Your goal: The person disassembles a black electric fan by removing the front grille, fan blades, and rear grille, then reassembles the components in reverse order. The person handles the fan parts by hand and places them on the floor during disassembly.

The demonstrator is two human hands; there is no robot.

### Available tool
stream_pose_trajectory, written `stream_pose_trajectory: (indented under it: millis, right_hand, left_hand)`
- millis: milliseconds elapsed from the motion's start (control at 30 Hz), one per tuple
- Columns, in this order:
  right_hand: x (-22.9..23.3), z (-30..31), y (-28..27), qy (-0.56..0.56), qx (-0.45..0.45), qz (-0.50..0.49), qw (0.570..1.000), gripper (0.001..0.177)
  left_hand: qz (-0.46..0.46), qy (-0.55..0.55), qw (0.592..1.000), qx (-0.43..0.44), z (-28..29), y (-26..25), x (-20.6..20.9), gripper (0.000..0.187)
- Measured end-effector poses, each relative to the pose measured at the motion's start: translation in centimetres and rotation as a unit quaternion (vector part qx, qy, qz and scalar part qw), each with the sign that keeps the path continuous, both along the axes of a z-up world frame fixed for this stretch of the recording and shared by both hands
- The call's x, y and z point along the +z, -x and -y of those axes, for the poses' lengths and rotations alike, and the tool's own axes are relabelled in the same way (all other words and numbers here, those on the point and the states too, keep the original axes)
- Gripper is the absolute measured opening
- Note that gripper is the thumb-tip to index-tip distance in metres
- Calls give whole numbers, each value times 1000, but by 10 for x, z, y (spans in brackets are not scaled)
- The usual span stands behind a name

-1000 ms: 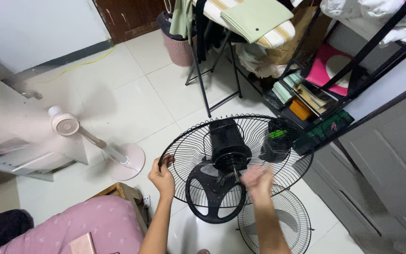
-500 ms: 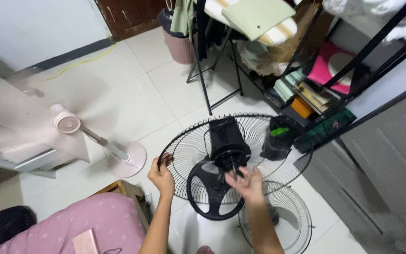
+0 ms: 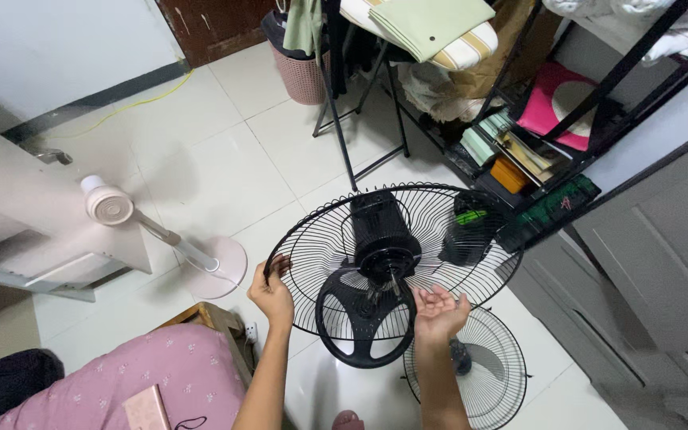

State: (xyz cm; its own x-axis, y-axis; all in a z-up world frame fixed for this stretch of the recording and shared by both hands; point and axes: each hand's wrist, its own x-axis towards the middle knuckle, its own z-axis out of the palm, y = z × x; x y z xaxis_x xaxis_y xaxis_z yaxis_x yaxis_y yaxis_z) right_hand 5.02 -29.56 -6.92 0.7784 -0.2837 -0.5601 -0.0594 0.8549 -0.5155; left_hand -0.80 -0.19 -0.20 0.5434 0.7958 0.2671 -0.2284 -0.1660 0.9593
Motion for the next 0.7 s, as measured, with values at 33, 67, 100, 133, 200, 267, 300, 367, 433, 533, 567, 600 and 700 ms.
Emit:
stream_pose_trajectory:
  millis: [33,67,100,133,200,267,300,367,433,533,567,600,700]
  right_hand:
    - [7,-3,1,-8,47,-44,998,86]
    - [14,-7,2,-15,93,-89,992,81]
    - [19,-13,1,-23,140,-133,981,78]
    - [23,-17,-2,-52,173,-154,971,75]
    - [26,-20,-10,-112,239,-196,944,71]
    - [24,-9,-18,-69,153,-81,982,65]
    - [21,0,-22,-48,108,-23,993,62]
    - [13,17,-24,-2,16,92,996,58]
    - [6,20,-16,18,37,137,990,62]
    - [13,-6,-16,-3,189,-94,977,72]
    - [20,-16,-15,-39,227,-113,967,78]
    - [28,-24,-9,-82,251,-119,957,86]
    - [48,-36,-9,-190,240,-99,947,93]
  left_hand:
    - [-1,-1,1000,0,0,0,1,22]
    - [-4,0,1000,-1,2,0,1,23]
    - [-7,1,1000,-3,2,1,2,24]
    - [-9,4,1000,-3,3,2,3,25]
    - [-4,-5,1000,-2,3,3,4,28]
    - [-1,-10,1000,1,1,3,5,27]
    - [0,-10,1000,4,0,3,6,25]
    - [-4,-10,1000,7,1,4,6,24]
    - [-14,-13,1000,8,4,7,4,25]
    - [1,7,1000,5,4,2,4,24]
    - [0,1,1000,9,3,-1,4,24]
    - [-6,-6,1000,12,2,1,3,24]
    - [-11,-21,1000,16,2,5,1,24]
